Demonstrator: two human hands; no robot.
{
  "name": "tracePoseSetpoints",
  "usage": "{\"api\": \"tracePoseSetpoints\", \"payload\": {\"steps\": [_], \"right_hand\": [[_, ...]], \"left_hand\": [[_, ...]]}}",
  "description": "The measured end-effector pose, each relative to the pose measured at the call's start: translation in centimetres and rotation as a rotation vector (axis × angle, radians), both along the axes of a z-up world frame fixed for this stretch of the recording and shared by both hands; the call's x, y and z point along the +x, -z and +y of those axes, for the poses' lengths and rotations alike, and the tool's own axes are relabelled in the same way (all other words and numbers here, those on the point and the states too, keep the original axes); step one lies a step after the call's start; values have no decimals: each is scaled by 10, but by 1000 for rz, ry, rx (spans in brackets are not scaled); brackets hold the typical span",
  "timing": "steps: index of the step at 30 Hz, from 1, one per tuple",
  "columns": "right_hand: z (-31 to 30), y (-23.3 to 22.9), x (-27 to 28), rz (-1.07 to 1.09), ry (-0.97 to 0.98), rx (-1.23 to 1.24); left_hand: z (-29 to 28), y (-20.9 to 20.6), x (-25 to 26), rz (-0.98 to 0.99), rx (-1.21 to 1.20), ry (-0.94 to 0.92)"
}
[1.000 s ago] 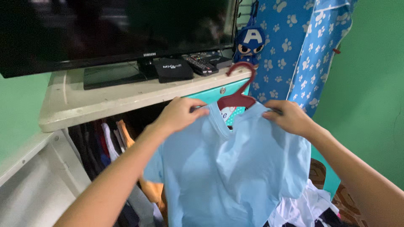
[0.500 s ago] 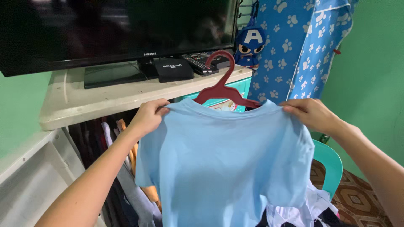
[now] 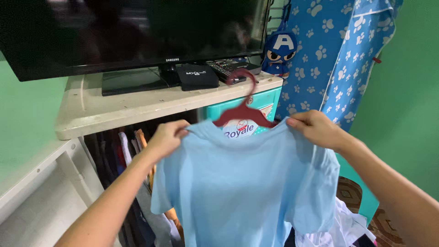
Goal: The person picks up t-shirts from a pile on a chair, places each on a hanger, and hangs them in a wardrobe under a TV. The person handles a grey t-shirt, a light blue t-shirt, and a white t-shirt in sequence.
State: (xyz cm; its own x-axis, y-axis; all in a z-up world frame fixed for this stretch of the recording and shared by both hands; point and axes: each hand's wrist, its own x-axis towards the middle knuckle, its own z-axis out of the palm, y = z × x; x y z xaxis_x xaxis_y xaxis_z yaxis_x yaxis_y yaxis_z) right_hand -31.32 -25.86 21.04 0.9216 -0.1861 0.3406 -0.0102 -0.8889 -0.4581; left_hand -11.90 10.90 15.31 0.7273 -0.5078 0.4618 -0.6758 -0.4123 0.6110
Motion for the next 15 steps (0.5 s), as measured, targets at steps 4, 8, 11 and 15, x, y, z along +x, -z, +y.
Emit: {"api": "tracePoseSetpoints", "payload": {"steps": [4, 8, 11, 15], "right_hand": [[21, -1, 12, -48, -21, -4], [-3, -11, 3, -224, -550, -168], [-24, -6, 3, 288, -96, -133], [-23, 15, 0, 390, -3, -17]], "left_hand": [[-8, 3, -3, -86, -56, 50], [7, 2, 7, -24, -110, -17], [11, 10, 10, 26, -127, 7], [13, 8, 16, 33, 190, -51]]}}
